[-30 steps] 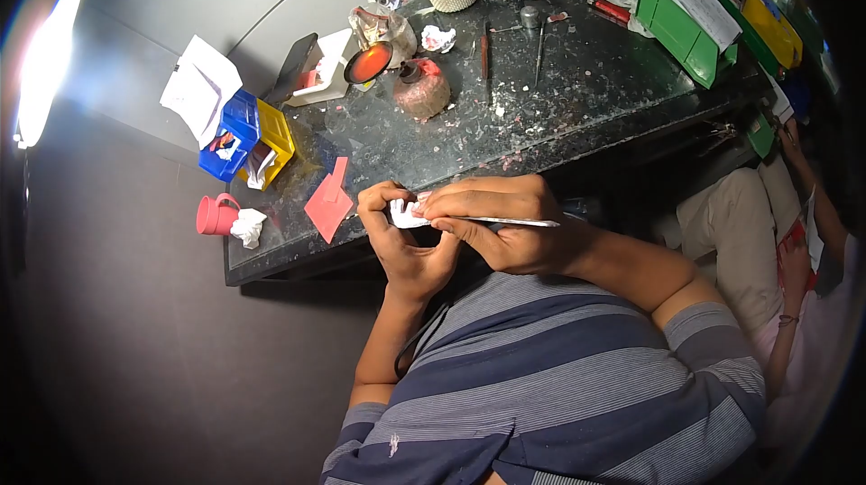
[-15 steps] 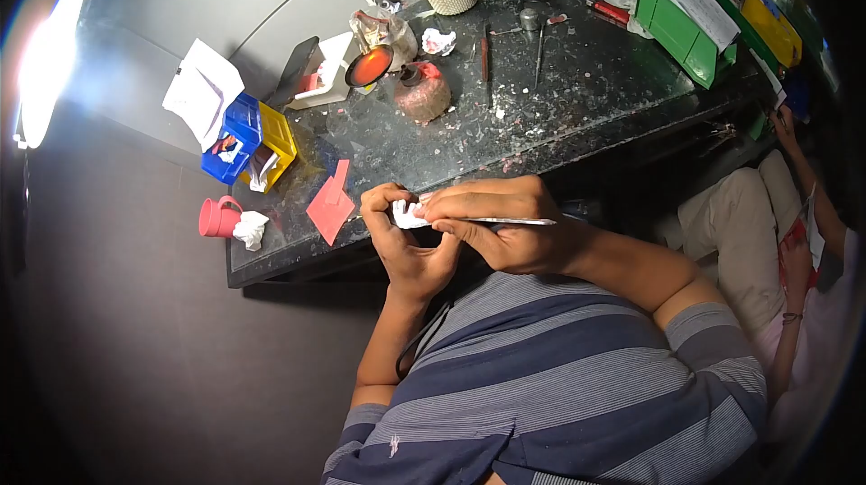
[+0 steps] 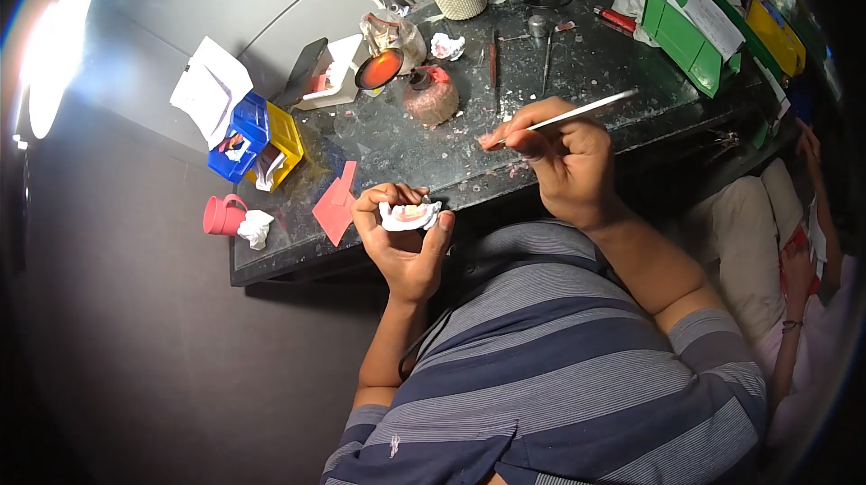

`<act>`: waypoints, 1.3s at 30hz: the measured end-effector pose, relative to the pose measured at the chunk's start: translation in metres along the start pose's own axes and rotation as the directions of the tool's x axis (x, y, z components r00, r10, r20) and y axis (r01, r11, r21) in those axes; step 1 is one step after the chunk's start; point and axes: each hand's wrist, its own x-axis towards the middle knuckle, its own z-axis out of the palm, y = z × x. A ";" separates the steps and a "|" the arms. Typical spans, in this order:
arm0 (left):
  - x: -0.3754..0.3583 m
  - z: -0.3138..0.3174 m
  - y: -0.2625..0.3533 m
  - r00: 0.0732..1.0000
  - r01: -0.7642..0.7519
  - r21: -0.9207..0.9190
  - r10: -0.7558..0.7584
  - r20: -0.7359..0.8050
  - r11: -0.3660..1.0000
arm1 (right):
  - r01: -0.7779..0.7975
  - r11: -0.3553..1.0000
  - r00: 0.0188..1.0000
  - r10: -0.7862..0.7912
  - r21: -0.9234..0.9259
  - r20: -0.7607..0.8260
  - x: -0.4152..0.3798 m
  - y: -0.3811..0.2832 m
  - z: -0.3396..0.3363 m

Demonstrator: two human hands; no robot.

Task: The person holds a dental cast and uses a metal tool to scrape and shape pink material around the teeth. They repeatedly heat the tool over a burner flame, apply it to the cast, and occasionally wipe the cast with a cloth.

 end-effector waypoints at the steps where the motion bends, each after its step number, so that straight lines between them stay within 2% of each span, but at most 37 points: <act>1: 0.001 0.000 0.000 0.999 -0.054 0.014 0.053 0.007 0.998 | 0.000 1.000 1.000 0.000 0.001 0.001 0.000 -0.001 0.000; 5: 0.002 0.001 0.002 0.984 -0.178 0.072 0.178 0.005 0.981 | -0.047 0.998 0.998 0.046 -0.034 -0.033 -0.005 -0.002 0.002; 7: 0.002 0.000 0.003 0.983 -0.185 0.090 0.185 0.005 0.979 | -0.066 0.998 0.997 0.065 -0.020 -0.047 -0.008 -0.004 0.002; 9: 0.001 0.000 0.004 0.981 -0.191 0.109 0.192 0.002 0.976 | -0.181 0.983 0.983 0.181 -0.017 0.041 -0.010 -0.010 -0.001; 10: 0.001 0.001 0.005 0.980 -0.197 0.113 0.199 -0.008 0.974 | -0.184 0.983 0.982 0.185 -0.017 0.044 -0.010 -0.011 0.001; 13: 0.001 0.001 0.007 0.981 -0.187 0.134 0.191 -0.022 0.973 | 0.015 0.995 0.998 -0.009 -0.102 0.054 -0.008 -0.013 0.008; 16: -0.001 0.002 0.006 0.983 -0.170 0.166 0.179 -0.042 0.971 | -0.005 0.994 0.997 0.014 -0.113 0.081 -0.008 -0.021 0.013; 18: -0.004 0.003 0.008 0.983 -0.162 0.183 0.176 -0.062 0.970 | -0.111 0.979 0.983 0.134 -0.173 0.126 -0.009 -0.038 0.021; 20: -0.006 0.005 0.012 0.954 -0.263 0.351 0.296 -0.043 0.899 | -0.018 0.968 0.969 0.079 -0.251 0.233 -0.009 -0.046 0.030; 21: -0.007 0.005 0.012 0.936 -0.314 0.335 0.348 -0.047 0.889 | 0.128 0.940 0.942 -0.015 -0.316 0.335 -0.008 -0.047 0.032; 22: -0.008 -0.001 0.014 0.934 -0.336 0.369 0.358 0.009 0.866 | 0.218 0.929 0.911 -0.084 -0.298 0.403 -0.005 -0.050 0.035; 24: -0.009 -0.002 0.013 0.914 -0.380 0.302 0.406 -0.026 0.874 | 0.254 0.919 0.876 -0.086 -0.302 0.475 -0.004 -0.058 0.040; 26: -0.011 -0.007 0.018 0.922 -0.360 0.355 0.388 -0.008 0.863 | 0.252 0.925 0.867 -0.086 -0.284 0.491 -0.004 -0.058 0.040; 30: -0.010 -0.017 0.024 0.917 -0.397 0.288 0.391 0.082 0.872 | 0.308 0.918 0.822 -0.125 -0.250 0.555 -0.005 -0.058 0.041; 32: -0.010 -0.018 0.027 0.912 -0.410 0.289 0.397 0.108 0.865 | 0.313 0.920 0.824 -0.139 -0.236 0.550 -0.008 -0.057 0.043; 33: -0.009 -0.017 0.028 0.908 -0.416 0.351 0.405 0.109 0.839 | 0.320 0.916 0.823 -0.142 -0.242 0.549 -0.009 -0.057 0.043; 39: -0.006 -0.018 0.031 0.902 -0.431 0.337 0.415 0.120 0.837 | 0.367 0.892 0.806 -0.164 -0.263 0.569 -0.009 -0.059 0.045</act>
